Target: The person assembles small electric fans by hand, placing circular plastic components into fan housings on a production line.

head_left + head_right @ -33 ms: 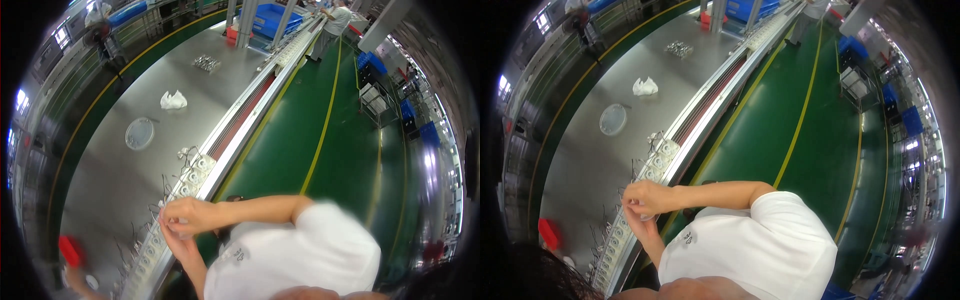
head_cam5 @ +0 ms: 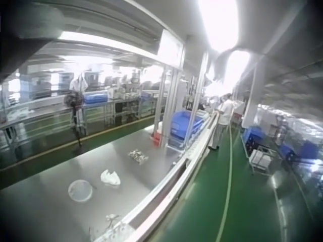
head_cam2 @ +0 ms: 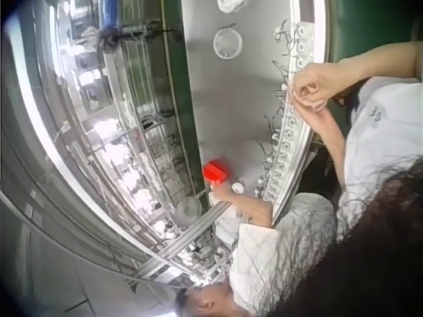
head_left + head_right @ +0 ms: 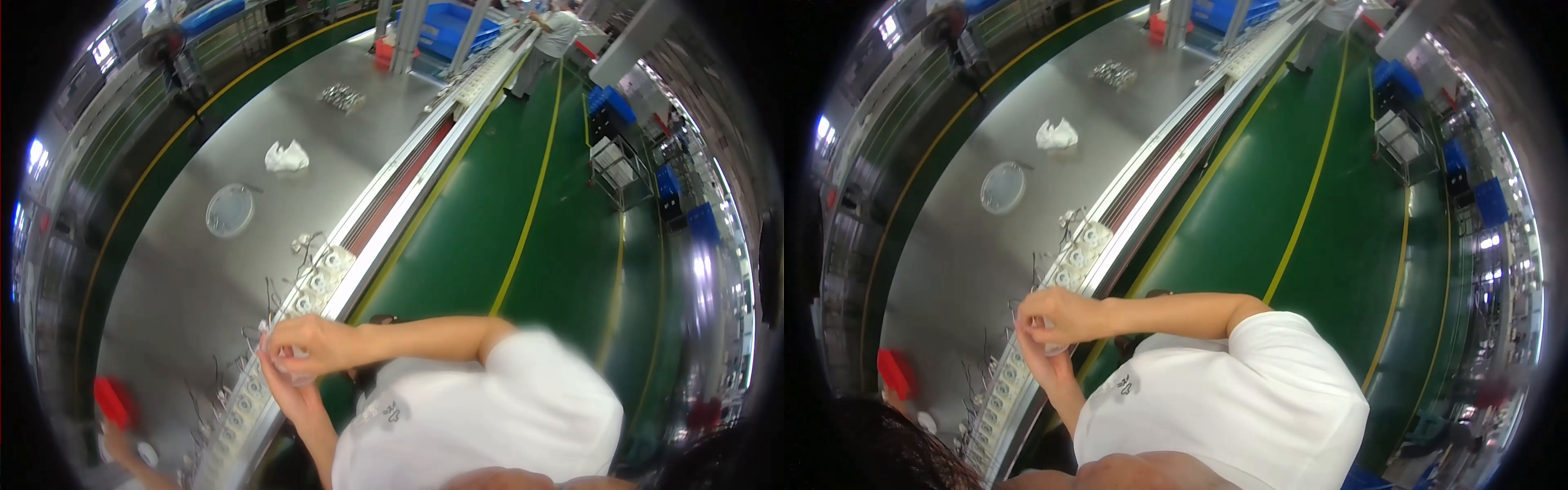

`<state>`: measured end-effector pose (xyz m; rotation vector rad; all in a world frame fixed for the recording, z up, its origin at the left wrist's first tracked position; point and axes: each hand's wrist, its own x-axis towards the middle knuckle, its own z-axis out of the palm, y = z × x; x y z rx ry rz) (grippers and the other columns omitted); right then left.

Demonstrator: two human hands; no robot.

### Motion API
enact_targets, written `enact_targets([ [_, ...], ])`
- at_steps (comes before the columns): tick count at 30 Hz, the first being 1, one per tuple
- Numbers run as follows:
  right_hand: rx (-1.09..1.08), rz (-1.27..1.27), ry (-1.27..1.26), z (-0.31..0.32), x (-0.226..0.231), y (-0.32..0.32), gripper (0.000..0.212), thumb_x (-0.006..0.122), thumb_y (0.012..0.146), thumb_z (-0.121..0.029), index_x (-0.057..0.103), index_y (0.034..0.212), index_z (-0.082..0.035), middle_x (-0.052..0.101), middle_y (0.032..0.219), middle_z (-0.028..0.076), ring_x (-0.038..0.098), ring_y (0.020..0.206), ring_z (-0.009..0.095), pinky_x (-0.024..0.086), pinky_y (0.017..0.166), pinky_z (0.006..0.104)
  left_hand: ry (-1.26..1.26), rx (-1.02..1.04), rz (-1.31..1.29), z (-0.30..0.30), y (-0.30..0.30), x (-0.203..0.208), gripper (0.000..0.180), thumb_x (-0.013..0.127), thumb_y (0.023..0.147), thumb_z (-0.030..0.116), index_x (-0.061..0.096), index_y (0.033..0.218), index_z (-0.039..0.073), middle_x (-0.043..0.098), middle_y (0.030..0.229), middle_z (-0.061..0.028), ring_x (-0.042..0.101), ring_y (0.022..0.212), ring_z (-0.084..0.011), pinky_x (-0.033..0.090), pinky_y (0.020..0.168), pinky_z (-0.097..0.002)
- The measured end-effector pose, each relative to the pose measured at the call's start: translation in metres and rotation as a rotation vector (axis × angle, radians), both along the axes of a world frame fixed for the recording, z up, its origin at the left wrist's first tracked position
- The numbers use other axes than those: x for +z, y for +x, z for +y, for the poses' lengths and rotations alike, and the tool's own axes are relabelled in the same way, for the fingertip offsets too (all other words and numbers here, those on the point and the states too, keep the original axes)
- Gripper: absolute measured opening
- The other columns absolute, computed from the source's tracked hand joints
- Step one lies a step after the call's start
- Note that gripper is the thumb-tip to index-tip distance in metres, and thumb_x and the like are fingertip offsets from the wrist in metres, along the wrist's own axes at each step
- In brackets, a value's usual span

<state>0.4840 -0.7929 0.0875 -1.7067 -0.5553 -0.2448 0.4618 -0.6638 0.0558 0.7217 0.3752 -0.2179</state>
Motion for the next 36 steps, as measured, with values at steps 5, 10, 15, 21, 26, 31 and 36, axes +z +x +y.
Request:
enact_targets([
  [5, -0.108, 0.476, 0.242, -0.025, -0.008, -0.004, 0.012, 0.065, 0.082, -0.008, 0.064, 0.092, -0.001, 0.065, 0.085, 0.004, 0.061, 0.075, 0.010, 0.050, 0.067, 0.0249, -0.064, -0.013, -0.058, 0.013, 0.011, -0.014, 0.042, 0.044, 0.098, 0.032, 0.046, 0.128, 0.004, 0.053, 0.123, -0.0110, 0.051, 0.116, -0.0234, 0.043, 0.098, -0.0405],
  [10, -0.546, 0.604, 0.165, -0.093, -0.039, -0.010, 0.012, 0.067, 0.083, -0.007, 0.068, 0.095, -0.002, 0.066, 0.082, 0.002, 0.058, 0.071, 0.005, 0.046, 0.063, 0.0188, -0.029, 0.113, -0.016, 0.033, 0.009, -0.004, 0.044, 0.042, 0.098, 0.031, 0.043, 0.129, -0.001, 0.051, 0.126, -0.0125, 0.049, 0.118, -0.0251, 0.042, 0.100, -0.0413],
  [15, -0.615, 0.543, -0.002, -0.106, -0.065, -0.011, 0.009, 0.068, 0.082, -0.007, 0.070, 0.090, -0.002, 0.065, 0.073, 0.000, 0.055, 0.063, 0.003, 0.038, 0.053, 0.0167, -0.053, 0.125, -0.042, 0.054, 0.007, 0.002, 0.046, 0.042, 0.098, 0.031, 0.040, 0.130, -0.001, 0.050, 0.126, -0.0128, 0.048, 0.119, -0.0251, 0.041, 0.100, -0.0416],
  [21, -0.595, 0.270, -0.237, -0.077, -0.069, 0.007, 0.008, 0.068, 0.080, -0.005, 0.069, 0.088, -0.002, 0.066, 0.074, 0.002, 0.055, 0.061, 0.006, 0.040, 0.052, 0.0198, -0.020, 0.180, 0.045, 0.065, 0.010, 0.004, 0.046, 0.042, 0.099, 0.032, 0.040, 0.131, -0.001, 0.050, 0.127, -0.0135, 0.049, 0.119, -0.0261, 0.042, 0.100, -0.0431],
  [26, -0.538, 0.221, -0.283, -0.063, -0.074, 0.011, 0.008, 0.068, 0.078, -0.003, 0.068, 0.086, -0.002, 0.066, 0.076, 0.004, 0.055, 0.061, 0.007, 0.040, 0.051, 0.0209, -0.063, 0.201, 0.001, 0.082, 0.008, -0.001, 0.042, 0.046, 0.097, 0.030, 0.046, 0.128, 0.002, 0.052, 0.126, -0.0122, 0.049, 0.119, -0.0274, 0.041, 0.101, -0.0459],
  [31, -0.418, 0.250, -0.309, -0.043, -0.075, 0.009, 0.010, 0.068, 0.077, -0.002, 0.065, 0.086, -0.001, 0.063, 0.076, 0.007, 0.055, 0.057, 0.012, 0.044, 0.052, 0.0244, -0.086, 0.255, 0.008, 0.096, 0.004, 0.003, 0.043, 0.046, 0.096, 0.030, 0.045, 0.129, 0.002, 0.052, 0.127, -0.0118, 0.048, 0.120, -0.0278, 0.041, 0.101, -0.0462],
  [36, -0.303, 0.229, -0.322, -0.015, -0.071, 0.007, 0.010, 0.067, 0.077, 0.001, 0.066, 0.086, -0.002, 0.066, 0.083, 0.006, 0.055, 0.059, 0.011, 0.041, 0.049, 0.0220, -0.065, 0.332, 0.047, 0.108, 0.004, 0.013, 0.044, 0.042, 0.098, 0.032, 0.042, 0.130, 0.001, 0.050, 0.127, -0.0130, 0.049, 0.119, -0.0271, 0.042, 0.100, -0.0446],
])
